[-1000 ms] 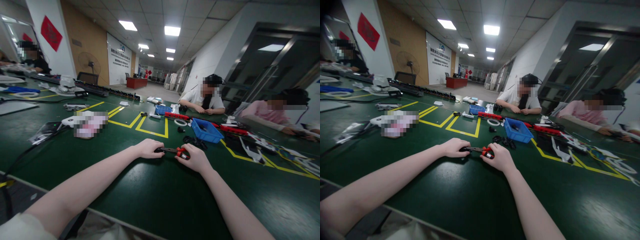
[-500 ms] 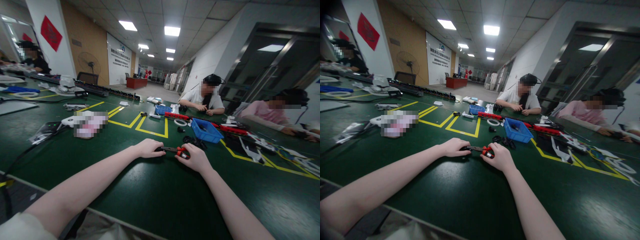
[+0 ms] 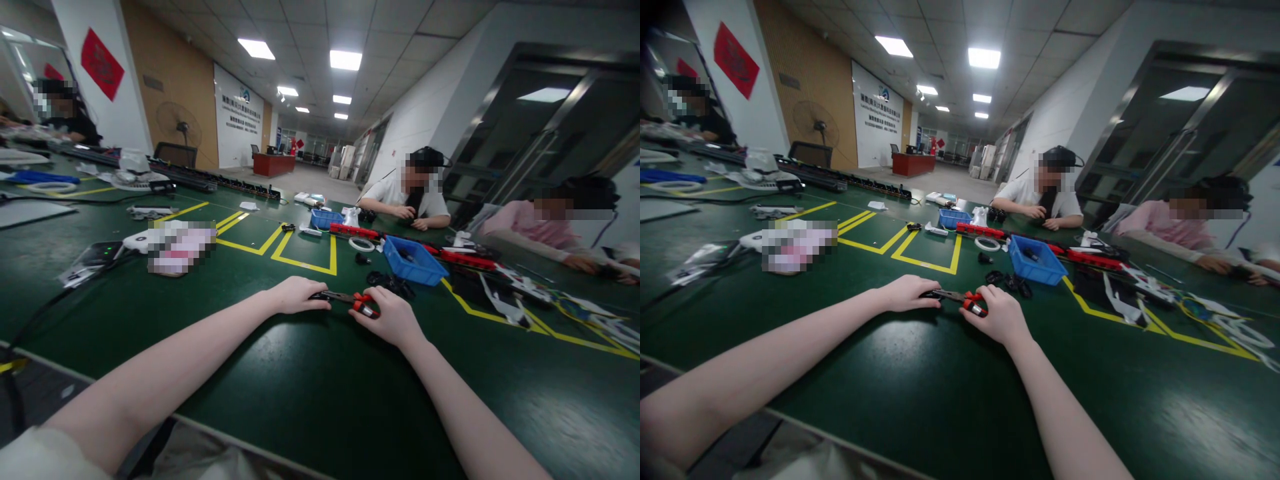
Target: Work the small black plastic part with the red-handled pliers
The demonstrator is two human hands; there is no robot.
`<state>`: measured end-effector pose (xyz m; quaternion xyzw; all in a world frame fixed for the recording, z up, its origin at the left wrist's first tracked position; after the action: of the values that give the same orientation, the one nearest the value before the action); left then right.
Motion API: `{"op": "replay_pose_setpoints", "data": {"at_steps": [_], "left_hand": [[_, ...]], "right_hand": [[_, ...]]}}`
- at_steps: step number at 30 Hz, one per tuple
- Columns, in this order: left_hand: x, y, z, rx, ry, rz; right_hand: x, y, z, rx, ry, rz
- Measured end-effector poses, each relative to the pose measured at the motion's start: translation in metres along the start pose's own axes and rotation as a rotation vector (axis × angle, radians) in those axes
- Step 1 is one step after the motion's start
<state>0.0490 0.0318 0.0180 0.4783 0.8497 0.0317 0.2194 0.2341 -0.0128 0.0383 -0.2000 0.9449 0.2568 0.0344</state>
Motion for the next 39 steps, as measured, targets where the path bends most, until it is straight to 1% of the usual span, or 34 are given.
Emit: {"op": "replay_pose_setpoints", "data": {"at_steps": [4,9,15,25,31,35,39], "left_hand": [[0.0,0.001,0.001,0.014,-0.007,-0.002],[-0.001,0.004,0.005,0.029,0.014,0.036],[-0.001,0.004,0.007,0.028,0.035,0.059],[-0.002,0.003,0.006,0.015,0.058,0.082],[-0.001,0.003,0.006,0.01,0.049,0.086],[-0.001,0.003,0.006,0.012,0.034,0.078],[-0.001,0.002,0.004,0.002,0.024,0.05]], "right_hand": [[-0.003,0.001,0.001,0.006,-0.033,-0.022],[-0.01,0.001,-0.003,-0.008,-0.091,-0.066],[-0.01,0.001,-0.009,-0.02,-0.079,-0.069],[-0.004,0.001,0.003,0.044,-0.017,-0.083],[-0.002,0.003,0.002,-0.014,0.0,-0.116],[-0.006,0.003,-0.003,-0.07,-0.035,-0.123],[-0.011,0.002,-0.005,-0.091,-0.062,-0.116]]}}
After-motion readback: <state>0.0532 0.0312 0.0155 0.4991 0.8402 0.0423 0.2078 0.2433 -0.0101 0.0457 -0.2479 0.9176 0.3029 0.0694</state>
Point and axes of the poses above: each hand's wrist, its own y-axis towards the middle knuckle, its own z-axis out of the palm, x = y × z, the point moved 6 cm from there along y, towards the middle knuckle, and after that the axes turned 9 degrees about -y, right-handed, at the moved point
